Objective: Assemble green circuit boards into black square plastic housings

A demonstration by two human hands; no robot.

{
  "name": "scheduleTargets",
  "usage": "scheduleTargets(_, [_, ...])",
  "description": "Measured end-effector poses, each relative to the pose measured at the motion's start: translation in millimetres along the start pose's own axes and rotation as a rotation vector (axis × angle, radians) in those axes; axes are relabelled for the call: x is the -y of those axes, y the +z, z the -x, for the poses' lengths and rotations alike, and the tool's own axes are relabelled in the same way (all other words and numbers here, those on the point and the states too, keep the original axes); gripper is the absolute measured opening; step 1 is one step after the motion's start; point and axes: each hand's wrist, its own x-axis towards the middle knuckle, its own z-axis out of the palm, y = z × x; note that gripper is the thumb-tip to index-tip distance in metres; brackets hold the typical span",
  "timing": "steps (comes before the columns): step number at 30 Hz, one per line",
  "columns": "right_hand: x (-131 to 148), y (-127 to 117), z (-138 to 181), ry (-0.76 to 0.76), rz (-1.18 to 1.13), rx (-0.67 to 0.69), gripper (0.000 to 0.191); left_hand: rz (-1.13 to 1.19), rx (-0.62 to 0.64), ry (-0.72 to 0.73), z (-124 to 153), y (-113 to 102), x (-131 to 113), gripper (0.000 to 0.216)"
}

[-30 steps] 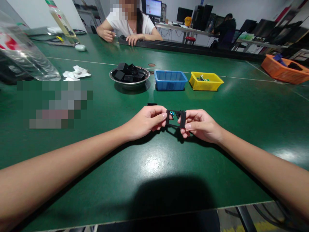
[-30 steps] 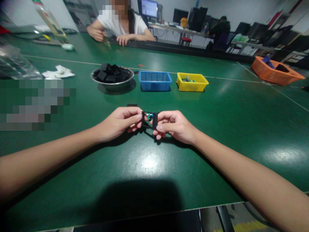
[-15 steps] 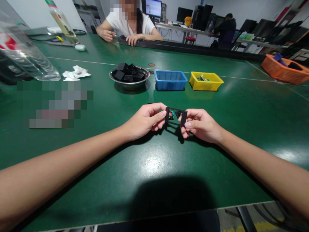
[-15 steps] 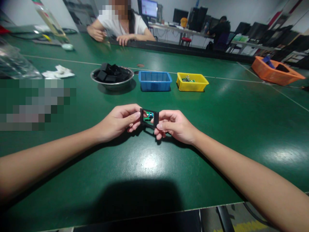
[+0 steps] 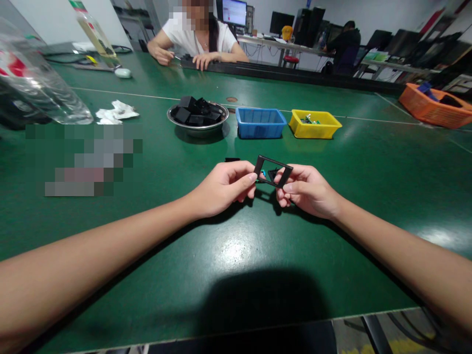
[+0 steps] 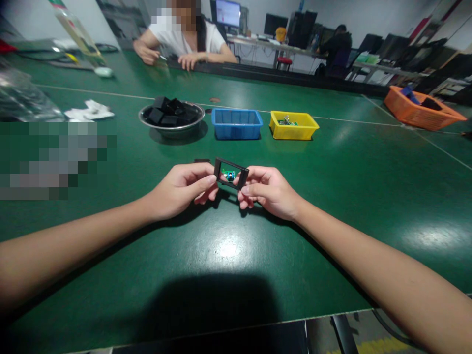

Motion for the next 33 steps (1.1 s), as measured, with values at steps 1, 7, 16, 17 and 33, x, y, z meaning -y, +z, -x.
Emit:
scheduleTargets(1, [-0.1,0.0,-0.1,-0.005,-0.001,-0.009,0.017,-0.025,-0.006,0.009,0.5,0.5,-0.2,0.034])
scheduleTargets(7, [0.7,0.3,0.4,-0.004,0.001,-0.05,0.017,-0.118,-0.043,0.037,1.8,2.5,-1.9,0.029])
scheduleTargets(16, [2.1,1.9,0.0,0.006,-0.014,-0.046,0.018,-0.181,-0.054,0.04,3.2,1.9,-0.9,0.024])
scheduleTargets(17, [1.9,1.9,0.0,0.004,-0.015,-0.046,0.018,-0.205,-0.056,0.044,3.1,1.6,-0.8,0.024])
scheduleTargets(33, [2.2,1.5,-0.2,0.013,-0.001,-0.059,0.017,-0.249,-0.033,0.069,2.2,0.4,-0.2,0.025])
